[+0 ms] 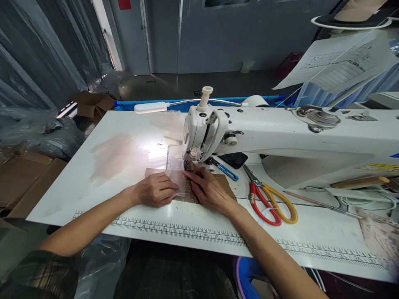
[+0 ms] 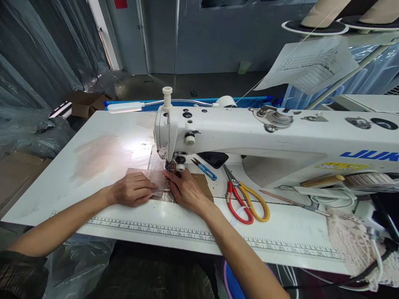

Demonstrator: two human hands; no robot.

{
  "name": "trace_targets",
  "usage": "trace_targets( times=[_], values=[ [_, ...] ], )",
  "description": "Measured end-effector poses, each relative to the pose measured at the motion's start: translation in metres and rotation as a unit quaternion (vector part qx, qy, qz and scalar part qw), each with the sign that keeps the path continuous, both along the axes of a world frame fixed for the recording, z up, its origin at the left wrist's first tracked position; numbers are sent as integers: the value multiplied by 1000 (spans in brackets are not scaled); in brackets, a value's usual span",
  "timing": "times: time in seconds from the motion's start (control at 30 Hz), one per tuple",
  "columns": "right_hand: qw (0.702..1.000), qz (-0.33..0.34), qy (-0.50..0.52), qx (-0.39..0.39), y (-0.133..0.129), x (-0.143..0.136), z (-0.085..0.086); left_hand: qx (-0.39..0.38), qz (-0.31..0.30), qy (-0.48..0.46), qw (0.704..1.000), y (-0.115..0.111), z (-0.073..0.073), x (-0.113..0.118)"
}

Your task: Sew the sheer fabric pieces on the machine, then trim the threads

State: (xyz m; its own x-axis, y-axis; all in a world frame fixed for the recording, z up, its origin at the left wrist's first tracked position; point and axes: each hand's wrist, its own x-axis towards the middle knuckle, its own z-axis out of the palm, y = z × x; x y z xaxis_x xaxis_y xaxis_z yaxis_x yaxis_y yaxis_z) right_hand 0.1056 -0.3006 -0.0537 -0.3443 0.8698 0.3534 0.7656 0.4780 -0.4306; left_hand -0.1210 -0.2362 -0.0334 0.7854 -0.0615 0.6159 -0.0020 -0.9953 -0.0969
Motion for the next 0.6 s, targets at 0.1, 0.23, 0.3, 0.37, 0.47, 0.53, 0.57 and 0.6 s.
trace_targets(
  times=[0.1,0.23,0.3,0.37,0.47,0.53,0.57,0.6],
  values=[
    [1000,13,21,-8,-2,5,-2,4,-4,-6,1000,2,-1,0],
    [1000,19,16,-10,-2,6,-1,0,-5,0,1000,2,-2,0],
    [1000,14,15,-13,-2,5,-1,-3,0,1,1000,2,-2,0],
    [1000,7,18,-14,-2,4,-1,-5,6,0,1000,1,-2,1],
    [1000,-10,14,-24,-3,3,1,-6,10,2,1000,1,-2,1],
    [999,-35,14,-35,-4,4,4,-4,12,4,1000,1,-1,1],
    [998,-46,16,-38,-5,5,6,-2,11,4,1000,1,-1,2],
    [998,-52,19,-39,-6,6,8,-1,11,4,1000,1,-1,2]
  ],
)
